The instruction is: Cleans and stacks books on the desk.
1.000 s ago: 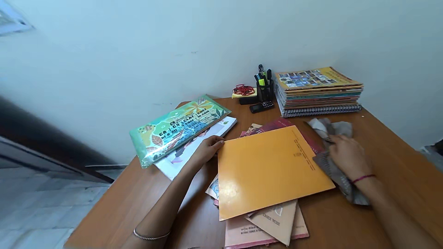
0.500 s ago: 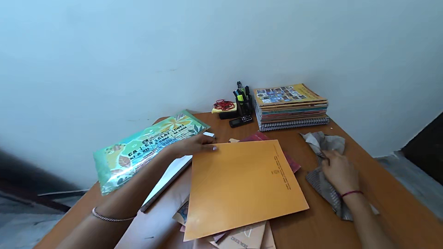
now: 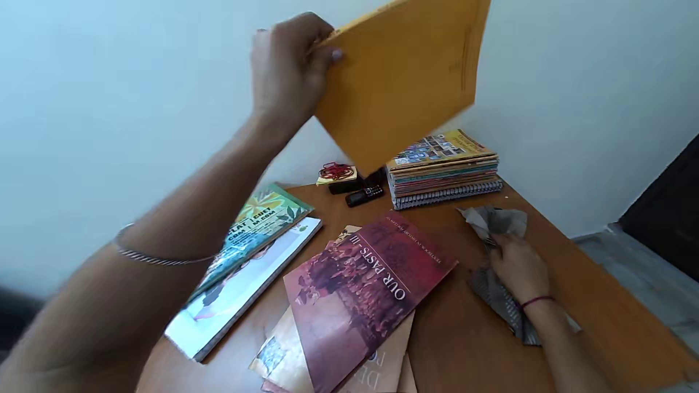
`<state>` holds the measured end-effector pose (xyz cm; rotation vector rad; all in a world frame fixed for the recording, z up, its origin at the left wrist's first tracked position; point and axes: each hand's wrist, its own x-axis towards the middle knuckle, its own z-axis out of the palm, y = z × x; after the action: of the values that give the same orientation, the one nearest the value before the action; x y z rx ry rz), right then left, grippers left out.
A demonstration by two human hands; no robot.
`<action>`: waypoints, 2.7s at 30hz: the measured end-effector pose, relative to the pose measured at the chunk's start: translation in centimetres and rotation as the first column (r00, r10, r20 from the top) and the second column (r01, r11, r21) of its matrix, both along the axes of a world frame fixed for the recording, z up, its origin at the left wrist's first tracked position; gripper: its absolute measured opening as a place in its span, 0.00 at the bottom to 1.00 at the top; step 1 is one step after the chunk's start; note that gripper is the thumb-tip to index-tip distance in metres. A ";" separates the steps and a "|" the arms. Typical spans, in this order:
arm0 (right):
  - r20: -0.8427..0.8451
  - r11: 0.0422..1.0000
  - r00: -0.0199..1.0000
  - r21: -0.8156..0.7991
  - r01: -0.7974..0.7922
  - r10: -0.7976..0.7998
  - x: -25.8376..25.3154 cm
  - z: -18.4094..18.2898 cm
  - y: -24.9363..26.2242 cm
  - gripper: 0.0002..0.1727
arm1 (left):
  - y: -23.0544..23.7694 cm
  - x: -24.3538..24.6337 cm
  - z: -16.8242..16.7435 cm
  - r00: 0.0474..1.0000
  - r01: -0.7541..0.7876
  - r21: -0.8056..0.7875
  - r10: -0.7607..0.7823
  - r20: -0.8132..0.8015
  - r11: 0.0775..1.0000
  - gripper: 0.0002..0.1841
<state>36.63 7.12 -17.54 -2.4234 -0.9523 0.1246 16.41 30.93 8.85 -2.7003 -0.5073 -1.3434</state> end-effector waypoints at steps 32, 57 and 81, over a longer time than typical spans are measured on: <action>-0.059 0.997 0.998 -0.071 0.003 -0.007 -0.2 0.4 0.3 0.21 | 4.4 13.7 -17.3 0.886 -0.192 -0.557 -0.101 -0.452 0.808 0.19; -0.049 0.997 0.999 -0.071 0.004 -0.008 -0.2 0.4 0.2 0.21 | 5.9 13.5 -18.9 0.946 -0.027 -0.628 -0.183 -0.268 0.778 0.17; -0.077 0.999 0.997 -0.038 0.002 -0.005 0.1 0.2 0.2 0.21 | 8.0 8.6 -21.5 0.961 0.275 -0.867 -0.146 0.235 0.415 0.19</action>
<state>36.72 7.37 -17.33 -2.4362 -0.9191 0.2359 25.02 38.96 -12.65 -3.6299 -1.2573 -1.6366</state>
